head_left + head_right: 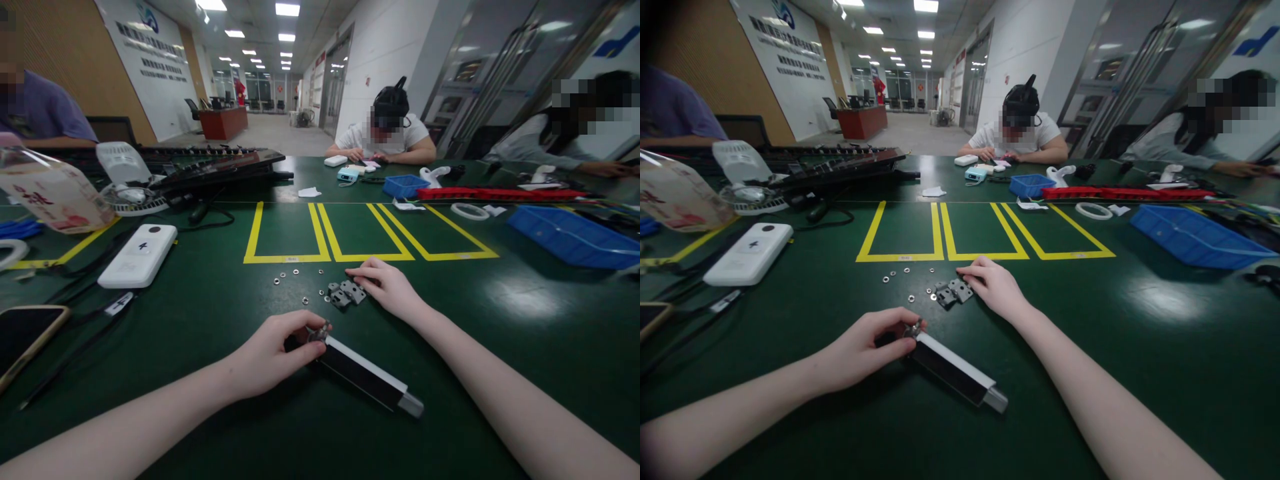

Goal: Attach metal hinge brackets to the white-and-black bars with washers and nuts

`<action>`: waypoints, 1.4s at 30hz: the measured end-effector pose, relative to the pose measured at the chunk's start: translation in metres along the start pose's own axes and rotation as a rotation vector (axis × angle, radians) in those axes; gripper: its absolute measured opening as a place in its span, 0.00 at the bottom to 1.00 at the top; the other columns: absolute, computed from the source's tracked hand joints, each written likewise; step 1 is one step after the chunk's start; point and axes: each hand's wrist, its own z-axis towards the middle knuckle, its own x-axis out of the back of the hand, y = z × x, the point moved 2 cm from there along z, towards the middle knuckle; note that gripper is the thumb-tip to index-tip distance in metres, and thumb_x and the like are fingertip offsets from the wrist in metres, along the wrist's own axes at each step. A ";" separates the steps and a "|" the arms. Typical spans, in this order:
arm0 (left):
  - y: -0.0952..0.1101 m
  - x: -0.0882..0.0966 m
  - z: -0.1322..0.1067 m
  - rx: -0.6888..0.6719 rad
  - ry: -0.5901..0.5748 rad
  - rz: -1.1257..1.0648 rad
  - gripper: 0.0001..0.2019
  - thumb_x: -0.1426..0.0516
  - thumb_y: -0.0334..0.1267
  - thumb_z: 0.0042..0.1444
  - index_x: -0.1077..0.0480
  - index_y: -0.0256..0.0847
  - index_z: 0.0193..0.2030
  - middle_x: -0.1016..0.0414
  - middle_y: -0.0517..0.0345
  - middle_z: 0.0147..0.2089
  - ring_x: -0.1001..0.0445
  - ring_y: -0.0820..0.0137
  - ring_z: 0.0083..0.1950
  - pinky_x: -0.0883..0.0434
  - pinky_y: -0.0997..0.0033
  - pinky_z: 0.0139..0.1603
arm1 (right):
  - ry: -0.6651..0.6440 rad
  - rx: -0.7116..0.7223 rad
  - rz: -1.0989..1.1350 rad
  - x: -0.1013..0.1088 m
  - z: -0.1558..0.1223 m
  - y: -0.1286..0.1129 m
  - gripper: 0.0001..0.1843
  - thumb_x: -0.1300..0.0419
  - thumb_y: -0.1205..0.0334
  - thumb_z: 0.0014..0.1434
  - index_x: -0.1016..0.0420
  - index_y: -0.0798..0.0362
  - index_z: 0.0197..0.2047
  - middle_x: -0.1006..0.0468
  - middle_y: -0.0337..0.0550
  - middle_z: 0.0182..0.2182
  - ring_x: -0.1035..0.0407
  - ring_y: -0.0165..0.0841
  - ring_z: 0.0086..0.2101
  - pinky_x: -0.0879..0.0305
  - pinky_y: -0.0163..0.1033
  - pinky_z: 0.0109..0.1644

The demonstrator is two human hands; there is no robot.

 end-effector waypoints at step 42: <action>-0.011 -0.001 0.002 -0.118 -0.002 -0.034 0.12 0.43 0.33 0.60 0.32 0.39 0.50 0.27 0.59 0.42 0.30 0.70 0.40 0.32 0.70 0.42 | 0.001 0.377 0.389 0.000 -0.046 -0.100 0.08 0.43 0.70 0.64 0.26 0.54 0.45 0.27 0.43 0.41 0.31 0.29 0.41 0.31 0.34 0.43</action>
